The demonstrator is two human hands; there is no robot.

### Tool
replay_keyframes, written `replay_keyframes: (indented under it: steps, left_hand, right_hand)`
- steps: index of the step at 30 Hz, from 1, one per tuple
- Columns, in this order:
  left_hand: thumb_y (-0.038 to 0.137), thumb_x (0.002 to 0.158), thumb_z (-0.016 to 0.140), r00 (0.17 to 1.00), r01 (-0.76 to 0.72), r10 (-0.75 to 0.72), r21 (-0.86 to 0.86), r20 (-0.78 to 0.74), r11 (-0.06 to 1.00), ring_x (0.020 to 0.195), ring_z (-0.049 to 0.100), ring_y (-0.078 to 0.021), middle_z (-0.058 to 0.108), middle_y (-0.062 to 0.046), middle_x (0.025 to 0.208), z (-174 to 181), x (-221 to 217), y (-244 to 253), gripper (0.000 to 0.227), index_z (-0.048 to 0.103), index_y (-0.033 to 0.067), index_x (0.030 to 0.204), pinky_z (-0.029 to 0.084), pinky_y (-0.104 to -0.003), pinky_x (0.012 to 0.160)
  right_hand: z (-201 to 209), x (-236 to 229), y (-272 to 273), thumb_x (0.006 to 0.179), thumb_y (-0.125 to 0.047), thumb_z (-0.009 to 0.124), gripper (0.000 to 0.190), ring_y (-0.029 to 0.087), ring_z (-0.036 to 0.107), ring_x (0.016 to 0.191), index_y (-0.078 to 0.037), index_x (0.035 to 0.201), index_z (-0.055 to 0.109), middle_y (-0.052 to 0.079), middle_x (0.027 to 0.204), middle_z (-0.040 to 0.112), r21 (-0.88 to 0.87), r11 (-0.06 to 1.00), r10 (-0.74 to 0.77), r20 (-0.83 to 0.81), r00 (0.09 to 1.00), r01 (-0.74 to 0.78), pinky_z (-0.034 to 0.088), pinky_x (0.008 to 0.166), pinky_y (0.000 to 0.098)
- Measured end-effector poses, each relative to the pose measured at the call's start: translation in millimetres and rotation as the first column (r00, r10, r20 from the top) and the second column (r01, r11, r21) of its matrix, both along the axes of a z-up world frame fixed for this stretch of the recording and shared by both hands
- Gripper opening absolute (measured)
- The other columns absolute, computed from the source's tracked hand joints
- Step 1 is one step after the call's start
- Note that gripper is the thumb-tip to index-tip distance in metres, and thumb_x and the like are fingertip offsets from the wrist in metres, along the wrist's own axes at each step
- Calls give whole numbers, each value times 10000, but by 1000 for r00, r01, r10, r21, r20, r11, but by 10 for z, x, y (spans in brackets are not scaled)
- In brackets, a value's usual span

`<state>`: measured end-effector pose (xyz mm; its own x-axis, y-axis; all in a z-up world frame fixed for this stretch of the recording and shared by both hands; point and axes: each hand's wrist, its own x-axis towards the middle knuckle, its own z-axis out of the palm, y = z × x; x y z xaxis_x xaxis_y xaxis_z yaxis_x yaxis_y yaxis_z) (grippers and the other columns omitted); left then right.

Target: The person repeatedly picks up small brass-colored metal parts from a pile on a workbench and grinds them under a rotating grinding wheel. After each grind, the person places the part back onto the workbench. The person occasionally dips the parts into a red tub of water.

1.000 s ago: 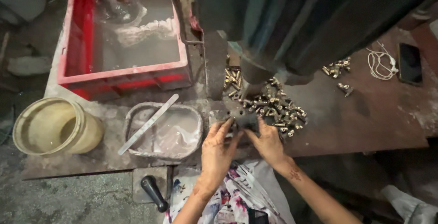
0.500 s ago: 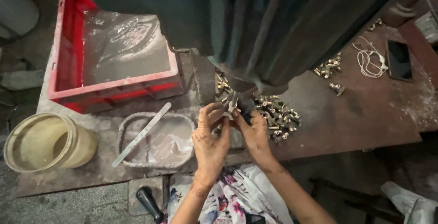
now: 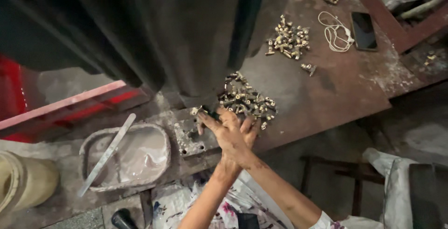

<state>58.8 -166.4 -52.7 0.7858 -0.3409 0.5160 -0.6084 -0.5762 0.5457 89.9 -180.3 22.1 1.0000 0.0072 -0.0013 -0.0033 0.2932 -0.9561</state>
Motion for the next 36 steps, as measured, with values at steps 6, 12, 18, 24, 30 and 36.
replay_keyframes:
  steps: [6,12,18,24,30,36]
  left_hand:
    - [102,898,614,992,-52,63,93,-111,994,1093,637,-290,614,-159,1278,263,348,-42,447,575,59,1341,554,-423,874]
    - [75,915,626,717,-332,-402,-786,-569,521,980,715,-184,658,-106,1195,564,6,320,389,565,61,1299,619,-366,786]
    - [72,958,650,414,-527,-573,-699,-708,483,933,740,-181,768,-85,1037,865,-550,814,260,720,-4,1198,644,-324,831]
    - [175,889,732,989,-143,145,-180,-3,973,1008,733,-210,718,-83,1127,1196,-459,898,325,709,137,1211,597,-371,848]
    - [36,783,630,977,-180,191,115,-94,977,1070,675,-327,658,-134,1265,814,-404,976,534,668,147,1304,586,-414,805]
    - [44,877,609,921,-319,383,439,-64,840,1166,632,-347,657,-151,1257,337,-159,1064,496,592,-22,1368,575,-408,883]
  right_hand:
    - [30,102,-122,988,-182,735,238,132,661,847,23,1103,700,73,966,741,-348,937,32,48,998,-13,508,816,279]
    - [263,507,-470,955,-172,734,310,137,664,847,-7,1209,668,55,1018,730,-121,859,480,-145,865,-497,561,763,292]
    - [569,698,-611,991,-164,701,326,94,660,975,-6,1271,652,33,1118,726,-167,726,664,-82,744,-667,556,832,268]
    - [572,637,-627,979,-187,678,318,100,672,936,-31,1256,654,27,1120,752,-221,720,656,-92,749,-658,573,817,282]
    - [474,541,-606,1002,-164,694,303,82,651,995,-22,1268,659,11,1113,712,-269,765,578,-113,808,-585,549,877,273]
    - [573,581,-572,982,-177,696,377,95,663,1013,-14,1319,646,19,1149,737,-184,753,626,-93,774,-631,542,882,286]
